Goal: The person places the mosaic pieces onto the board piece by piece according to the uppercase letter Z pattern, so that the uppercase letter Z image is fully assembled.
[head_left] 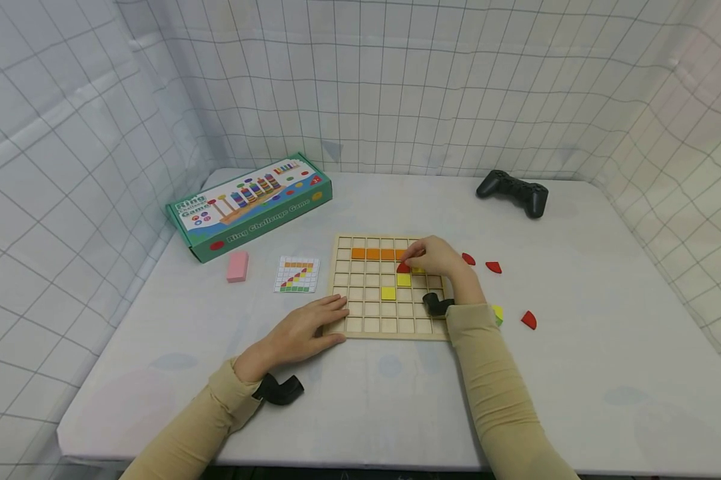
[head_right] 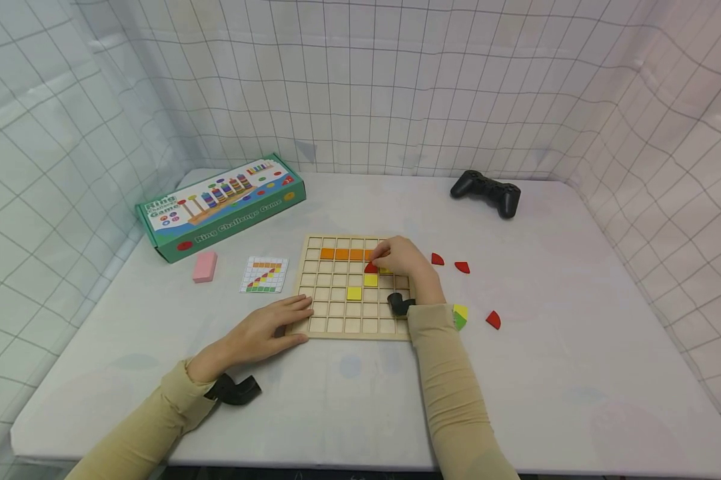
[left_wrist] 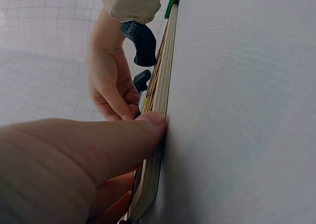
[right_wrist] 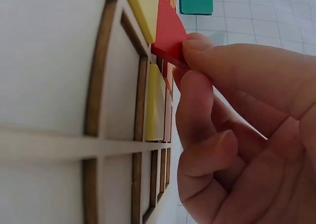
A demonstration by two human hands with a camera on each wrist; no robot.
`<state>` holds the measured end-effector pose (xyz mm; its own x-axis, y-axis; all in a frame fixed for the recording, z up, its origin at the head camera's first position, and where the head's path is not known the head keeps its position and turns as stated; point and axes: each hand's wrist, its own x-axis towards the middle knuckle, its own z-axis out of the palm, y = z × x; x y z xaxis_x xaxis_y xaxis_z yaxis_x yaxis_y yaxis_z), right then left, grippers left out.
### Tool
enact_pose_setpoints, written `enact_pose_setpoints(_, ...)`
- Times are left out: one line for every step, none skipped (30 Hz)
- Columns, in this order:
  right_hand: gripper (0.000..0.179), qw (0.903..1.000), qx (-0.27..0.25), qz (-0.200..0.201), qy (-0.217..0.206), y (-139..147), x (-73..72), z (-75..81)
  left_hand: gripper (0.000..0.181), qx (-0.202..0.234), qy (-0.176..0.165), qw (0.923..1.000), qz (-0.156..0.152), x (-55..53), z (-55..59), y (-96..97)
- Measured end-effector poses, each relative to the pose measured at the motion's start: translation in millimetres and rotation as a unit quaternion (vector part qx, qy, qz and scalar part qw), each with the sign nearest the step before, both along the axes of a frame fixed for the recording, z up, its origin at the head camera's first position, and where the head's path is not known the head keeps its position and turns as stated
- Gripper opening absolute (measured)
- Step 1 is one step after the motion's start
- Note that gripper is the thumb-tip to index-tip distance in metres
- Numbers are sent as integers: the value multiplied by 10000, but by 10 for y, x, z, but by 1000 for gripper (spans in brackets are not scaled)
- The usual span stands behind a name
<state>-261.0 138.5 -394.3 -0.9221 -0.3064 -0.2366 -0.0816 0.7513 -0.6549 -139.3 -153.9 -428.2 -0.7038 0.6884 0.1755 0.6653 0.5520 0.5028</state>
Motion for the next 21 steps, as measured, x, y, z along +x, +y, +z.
enact_pose_setpoints(18, 10000, -14, -44, -28, 2, 1, 1, 52, -3, 1, 10000, 3, 0, 1, 0)
enact_pose_setpoints(18, 10000, -32, -71, -44, 7, 1, 4, 52, -6, 8, 10000, 1, 0, 0, 1)
enact_pose_setpoints(18, 9999, -34, -104, -44, 13, 1, 9, 52, -11, 9, 10000, 2, 0, 0, 1)
enact_pose_setpoints(19, 9999, -47, -108, -29, 24, 0, 14, 51, -17, 13, 10000, 2, -1, -1, 2)
enact_pose_setpoints(20, 9999, -90, -115, -18, 40, -2, 19, 51, -24, 18, 10000, 4, -1, -3, 3)
enact_pose_setpoints(21, 9999, -127, -109, 17, 60, -2, 26, 51, -29, 19, 10000, 4, -2, -4, 4)
enact_pose_setpoints(23, 9998, -171, -98, 77, 84, -3, 33, 51, -33, 22, 10000, 6, -2, -5, 4)
enact_pose_setpoints(24, 9996, -223, -79, 142, 112, -7, 36, 51, -37, 27, 10000, 7, -2, -6, 5)
enact_pose_setpoints(26, 9994, -267, -57, 211, 145, -8, 43, 51, -41, 25, 10000, 10, -1, -4, 5)
enact_pose_setpoints(27, 9991, -335, -39, 256, 181, -11, 46, 51, -41, 31, 10000, 10, -1, -4, 4)
enact_pose_setpoints(29, 9988, -402, -48, 290, 217, -12, 52, 51, -38, 35, 10000, 12, 0, -3, 3)
enact_pose_setpoints(30, 9984, -440, -45, 342, 254, -9, 61, 51, -39, 54, 10000, 7, -1, -3, 5)
enact_pose_setpoints(31, 9981, -479, -66, 385, 290, -9, 70, 51, -38, 78, 10000, 4, -1, -4, 5)
enact_pose_setpoints(32, 9978, -518, -106, 400, 327, -7, 77, 51, -37, 104, 9999, -2, -2, -5, 6)
enact_pose_setpoints(32, 9976, -543, -146, 415, 363, -2, 89, 51, -35, 122, 9999, -5, -2, -5, 5)
enact_pose_setpoints(33, 9972, -581, -203, 423, 398, 2, 99, 50, -34, 144, 9999, -8, -4, -7, 5)
enact_pose_setpoints(33, 9968, -612, -267, 440, 430, 9, 112, 50, -36, 163, 9999, -10, -5, -8, 6)
enact_pose_setpoints(34, 9963, -650, -333, 447, 465, 14, 120, 50, -37, 176, 9998, -12, -7, -10, 6)
enact_pose_setpoints(34, 9956, -708, -415, 440, 499, 17, 125, 50, -33, 174, 9998, -11, -7, -10, 5)
enact_pose_setpoints(35, 9949, -776, -500, 417, 532, 20, 126, 50, -32, 171, 9998, -9, -7, -10, 5)
enact_pose_setpoints(36, 9939, -849, -581, 405, 564, 25, 129, 50, -32, 167, 9999, -7, -7, -8, 5)
